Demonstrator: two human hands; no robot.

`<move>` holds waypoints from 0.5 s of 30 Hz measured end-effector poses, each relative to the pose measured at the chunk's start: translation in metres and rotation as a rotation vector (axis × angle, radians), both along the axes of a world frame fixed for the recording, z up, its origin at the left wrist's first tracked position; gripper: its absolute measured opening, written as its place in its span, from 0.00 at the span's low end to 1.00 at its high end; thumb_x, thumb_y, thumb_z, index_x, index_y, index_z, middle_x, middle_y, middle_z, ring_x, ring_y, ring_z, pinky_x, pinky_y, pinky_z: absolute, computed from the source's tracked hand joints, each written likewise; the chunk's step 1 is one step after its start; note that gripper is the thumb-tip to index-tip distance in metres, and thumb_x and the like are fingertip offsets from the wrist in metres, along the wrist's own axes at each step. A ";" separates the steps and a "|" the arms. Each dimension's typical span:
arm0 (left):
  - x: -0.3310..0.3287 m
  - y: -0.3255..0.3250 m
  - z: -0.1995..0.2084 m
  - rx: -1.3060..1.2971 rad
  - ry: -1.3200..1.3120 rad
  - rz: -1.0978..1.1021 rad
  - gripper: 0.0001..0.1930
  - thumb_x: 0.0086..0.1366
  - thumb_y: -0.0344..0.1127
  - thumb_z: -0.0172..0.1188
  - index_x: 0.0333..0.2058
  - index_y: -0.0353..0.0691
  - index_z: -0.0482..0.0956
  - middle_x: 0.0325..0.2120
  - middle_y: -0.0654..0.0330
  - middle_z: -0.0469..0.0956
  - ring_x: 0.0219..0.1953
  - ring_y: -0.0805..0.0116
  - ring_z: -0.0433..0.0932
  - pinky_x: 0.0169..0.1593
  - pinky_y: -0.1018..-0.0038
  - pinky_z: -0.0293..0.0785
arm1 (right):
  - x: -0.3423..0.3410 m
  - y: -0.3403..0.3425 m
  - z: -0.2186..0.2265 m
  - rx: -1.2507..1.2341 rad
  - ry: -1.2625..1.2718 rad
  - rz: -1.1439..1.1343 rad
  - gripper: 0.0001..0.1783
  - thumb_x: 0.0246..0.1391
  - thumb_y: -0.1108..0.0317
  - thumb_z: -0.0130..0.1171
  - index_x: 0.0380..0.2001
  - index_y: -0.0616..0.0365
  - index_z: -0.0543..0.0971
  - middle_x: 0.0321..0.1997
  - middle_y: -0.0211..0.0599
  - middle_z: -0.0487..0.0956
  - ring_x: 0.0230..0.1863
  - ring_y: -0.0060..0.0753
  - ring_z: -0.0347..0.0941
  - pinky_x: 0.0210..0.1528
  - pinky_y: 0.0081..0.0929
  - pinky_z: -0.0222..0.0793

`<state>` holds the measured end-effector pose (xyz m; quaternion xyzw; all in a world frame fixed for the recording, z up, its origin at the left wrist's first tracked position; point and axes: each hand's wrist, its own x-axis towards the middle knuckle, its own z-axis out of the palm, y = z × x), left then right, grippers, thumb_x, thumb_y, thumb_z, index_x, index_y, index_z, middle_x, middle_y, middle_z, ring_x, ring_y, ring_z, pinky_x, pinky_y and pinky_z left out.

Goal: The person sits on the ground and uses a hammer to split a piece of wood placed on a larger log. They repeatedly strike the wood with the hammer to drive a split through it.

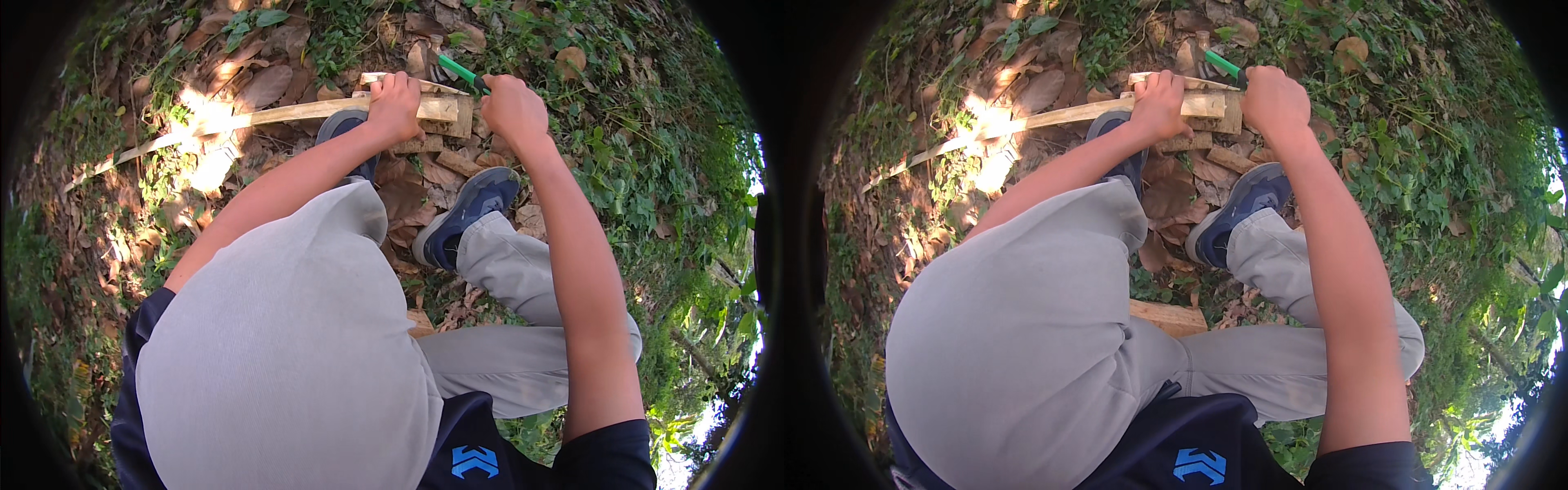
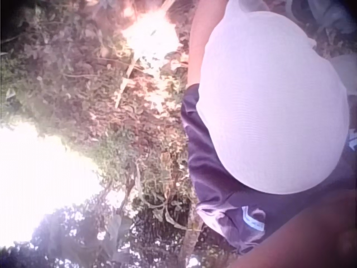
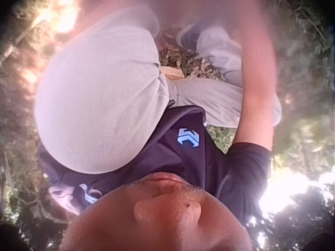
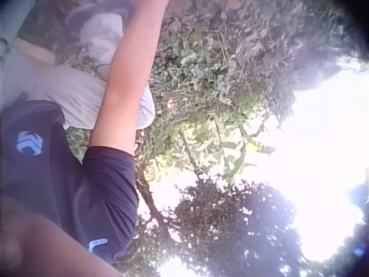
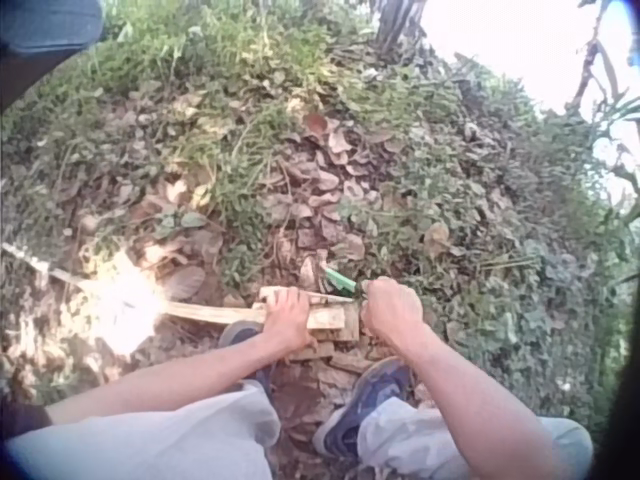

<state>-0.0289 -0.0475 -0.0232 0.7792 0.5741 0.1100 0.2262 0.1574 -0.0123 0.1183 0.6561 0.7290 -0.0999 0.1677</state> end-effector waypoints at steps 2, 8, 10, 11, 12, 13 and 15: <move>0.001 -0.002 0.001 0.015 -0.016 0.007 0.48 0.34 0.52 0.86 0.54 0.43 0.73 0.50 0.56 0.70 0.57 0.54 0.67 0.58 0.57 0.59 | 0.005 0.005 -0.002 0.109 0.057 0.091 0.19 0.60 0.68 0.60 0.54 0.50 0.83 0.49 0.45 0.83 0.44 0.54 0.84 0.47 0.48 0.80; 0.002 -0.002 0.004 0.003 -0.001 0.013 0.49 0.33 0.51 0.87 0.54 0.43 0.73 0.51 0.56 0.68 0.58 0.54 0.65 0.59 0.57 0.59 | -0.007 0.003 -0.004 0.093 0.050 0.120 0.20 0.57 0.71 0.58 0.53 0.48 0.85 0.47 0.46 0.85 0.45 0.51 0.85 0.50 0.47 0.81; 0.002 -0.002 0.004 0.011 -0.009 0.012 0.49 0.33 0.52 0.87 0.55 0.43 0.73 0.51 0.56 0.67 0.59 0.53 0.64 0.60 0.57 0.58 | -0.008 0.004 -0.002 0.033 0.033 0.132 0.22 0.56 0.71 0.58 0.54 0.47 0.85 0.48 0.46 0.85 0.46 0.51 0.85 0.51 0.47 0.81; 0.001 -0.002 0.004 0.015 -0.014 0.012 0.49 0.32 0.52 0.87 0.55 0.43 0.72 0.52 0.55 0.67 0.60 0.53 0.64 0.61 0.56 0.57 | -0.007 0.005 -0.001 0.016 0.044 0.126 0.22 0.56 0.71 0.58 0.54 0.46 0.85 0.49 0.47 0.85 0.47 0.51 0.85 0.51 0.47 0.81; 0.001 -0.002 0.003 0.047 -0.016 0.018 0.49 0.32 0.52 0.87 0.55 0.43 0.73 0.52 0.55 0.67 0.60 0.53 0.63 0.62 0.56 0.56 | -0.006 0.006 0.000 -0.001 0.055 0.121 0.23 0.56 0.71 0.58 0.55 0.45 0.85 0.50 0.47 0.85 0.47 0.51 0.85 0.52 0.47 0.81; 0.001 -0.003 0.002 0.077 -0.019 0.023 0.49 0.33 0.52 0.87 0.55 0.43 0.73 0.53 0.55 0.67 0.60 0.53 0.63 0.63 0.55 0.56 | -0.008 0.009 0.002 -0.033 0.050 0.102 0.23 0.56 0.71 0.57 0.55 0.44 0.85 0.50 0.47 0.85 0.48 0.51 0.85 0.52 0.47 0.81; 0.000 -0.004 0.000 0.092 -0.030 0.025 0.49 0.33 0.52 0.87 0.55 0.44 0.73 0.53 0.55 0.67 0.61 0.53 0.63 0.64 0.54 0.55 | -0.012 0.016 0.008 -0.097 0.039 0.064 0.24 0.56 0.71 0.57 0.56 0.43 0.85 0.51 0.48 0.85 0.48 0.53 0.84 0.53 0.47 0.81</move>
